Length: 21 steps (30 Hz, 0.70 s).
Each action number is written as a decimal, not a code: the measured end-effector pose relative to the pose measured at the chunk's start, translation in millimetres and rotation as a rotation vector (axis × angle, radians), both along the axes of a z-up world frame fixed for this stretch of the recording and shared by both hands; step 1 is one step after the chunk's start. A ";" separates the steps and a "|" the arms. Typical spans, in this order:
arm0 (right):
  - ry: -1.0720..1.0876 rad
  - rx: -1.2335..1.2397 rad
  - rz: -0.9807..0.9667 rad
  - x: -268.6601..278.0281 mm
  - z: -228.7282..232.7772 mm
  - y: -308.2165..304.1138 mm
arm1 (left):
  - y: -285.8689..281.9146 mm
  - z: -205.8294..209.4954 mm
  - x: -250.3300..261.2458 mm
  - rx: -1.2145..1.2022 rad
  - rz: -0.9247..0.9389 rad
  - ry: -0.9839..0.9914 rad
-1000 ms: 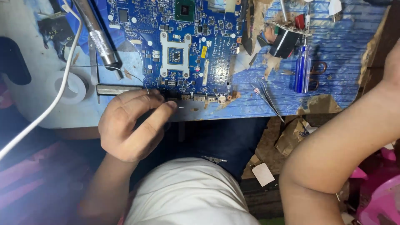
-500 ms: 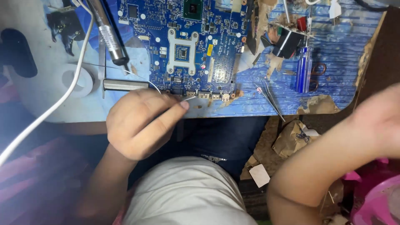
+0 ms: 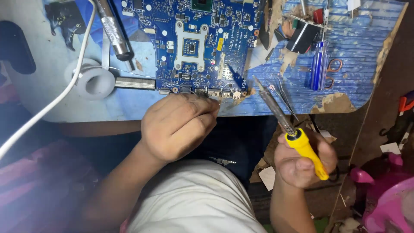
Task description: Soldering a connector onto a laptop motherboard and inspecting the connection with tweezers.
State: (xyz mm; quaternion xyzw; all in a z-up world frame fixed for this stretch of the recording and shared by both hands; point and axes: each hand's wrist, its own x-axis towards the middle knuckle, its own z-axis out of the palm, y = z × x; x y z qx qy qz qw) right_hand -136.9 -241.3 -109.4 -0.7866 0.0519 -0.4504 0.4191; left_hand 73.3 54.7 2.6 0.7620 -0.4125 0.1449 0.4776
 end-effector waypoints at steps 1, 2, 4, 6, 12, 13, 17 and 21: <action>-0.028 0.277 0.182 -8.3 -6.6 0.1 | -0.8 -0.1 0.3 0.014 0.000 -0.012; -0.058 0.554 0.366 -15.1 -14.2 0.3 | -1.3 0.0 1.2 0.030 0.003 -0.028; -0.045 0.597 0.434 -17.0 -17.3 -5.8 | -0.3 -1.7 1.5 0.063 0.009 -0.069; -0.029 0.636 0.500 -14.4 -13.1 -6.3 | 0.4 -4.8 -1.1 0.093 0.013 -0.108; 0.071 0.629 0.403 10.1 13.6 8.2 | -6.4 -6.2 -6.1 0.080 0.048 -0.048; 0.065 0.671 0.417 14.4 17.0 9.8 | -8.2 -5.7 -5.6 0.078 0.067 -0.069; -0.029 0.750 0.393 8.8 9.1 3.4 | -12.4 -5.3 -5.6 0.071 0.099 -0.087; 0.006 0.632 0.257 22.6 25.9 24.8 | -14.2 -5.7 -7.0 0.089 0.104 -0.071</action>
